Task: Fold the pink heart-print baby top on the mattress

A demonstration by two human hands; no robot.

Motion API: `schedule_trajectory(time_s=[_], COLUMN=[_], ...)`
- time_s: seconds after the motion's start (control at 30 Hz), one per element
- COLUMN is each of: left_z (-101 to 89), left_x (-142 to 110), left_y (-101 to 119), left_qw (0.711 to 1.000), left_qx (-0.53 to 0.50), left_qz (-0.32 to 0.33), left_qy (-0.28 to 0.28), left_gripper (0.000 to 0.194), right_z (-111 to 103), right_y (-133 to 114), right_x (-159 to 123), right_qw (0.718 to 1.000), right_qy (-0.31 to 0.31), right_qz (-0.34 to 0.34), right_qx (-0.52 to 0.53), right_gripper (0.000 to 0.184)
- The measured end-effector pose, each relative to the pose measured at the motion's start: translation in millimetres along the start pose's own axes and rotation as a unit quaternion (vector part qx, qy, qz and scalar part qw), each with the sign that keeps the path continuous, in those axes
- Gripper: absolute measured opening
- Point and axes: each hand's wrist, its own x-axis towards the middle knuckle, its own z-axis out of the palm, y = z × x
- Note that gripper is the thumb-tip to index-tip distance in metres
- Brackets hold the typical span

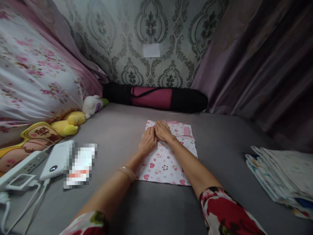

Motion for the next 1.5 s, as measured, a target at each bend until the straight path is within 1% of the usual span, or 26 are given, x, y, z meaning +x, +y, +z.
schedule_trajectory(time_s=[0.1, 0.27, 0.4, 0.53, 0.63, 0.73, 0.87, 0.93, 1.03, 1.17, 1.23, 1.3, 1.37, 1.5], left_z=[1.0, 5.9, 8.2, 7.4, 7.2, 7.5, 7.5, 7.7, 8.3, 7.0, 4.6, 1.2, -2.4, -7.5], left_x=[0, -1, -1, 0, 1, 1, 0, 0, 1, -1, -2, -2, -3, -3], left_y=[-2, -5, -7, -8, -9, -10, -11, -11, -11, -10, -8, -4, 1, 7], left_qw=[1.000, 0.999, 0.998, 0.995, 0.991, 0.988, 0.987, 0.987, 0.987, 0.990, 0.992, 0.994, 0.994, 0.992], left_qx=[-0.021, -0.036, -0.041, -0.055, -0.063, -0.067, -0.062, -0.061, -0.062, -0.050, -0.022, 0.016, 0.056, 0.102], left_qz=[-0.020, -0.038, -0.047, -0.078, -0.106, -0.120, -0.127, -0.130, -0.128, -0.113, -0.106, -0.095, -0.080, -0.064], left_qy=[-0.004, 0.002, 0.018, 0.023, 0.053, 0.076, 0.074, 0.072, 0.068, 0.067, 0.067, 0.060, 0.043, -0.025], left_gripper=[0.059, 0.061, 0.062, 0.069, 0.071, 0.072, 0.070, 0.070, 0.071, 0.071, 0.067, 0.060, 0.054, 0.052], right_z=[6, 14, 11, 5, 2, 5, 14, 17, 18, 12, 8, 4, 2, 4], right_y=[-6, -6, -6, -10, -17, -25, -29, -29, -29, -24, -16, -6, 4, 15], right_x=[4, 5, 7, 13, 19, 26, 33, 34, 35, 32, 24, 13, 2, -12], right_qw=[1.000, 1.000, 0.999, 0.999, 0.999, 0.997, 0.993, 0.992, 0.994, 0.996, 0.997, 0.999, 0.999, 0.999], right_qy=[-0.015, -0.014, -0.031, -0.051, -0.035, -0.030, -0.038, -0.033, -0.032, -0.043, -0.020, 0.015, 0.032, 0.014], right_qz=[-0.020, -0.016, -0.015, -0.009, -0.033, -0.063, -0.106, -0.109, -0.099, -0.069, -0.043, -0.012, 0.017, 0.036], right_qx=[0.001, -0.003, -0.002, 0.002, -0.007, -0.016, -0.045, -0.050, -0.029, 0.046, 0.062, 0.048, 0.027, 0.007], right_gripper=[0.059, 0.060, 0.060, 0.058, 0.057, 0.056, 0.055, 0.055, 0.055, 0.056, 0.057, 0.058, 0.058, 0.056])
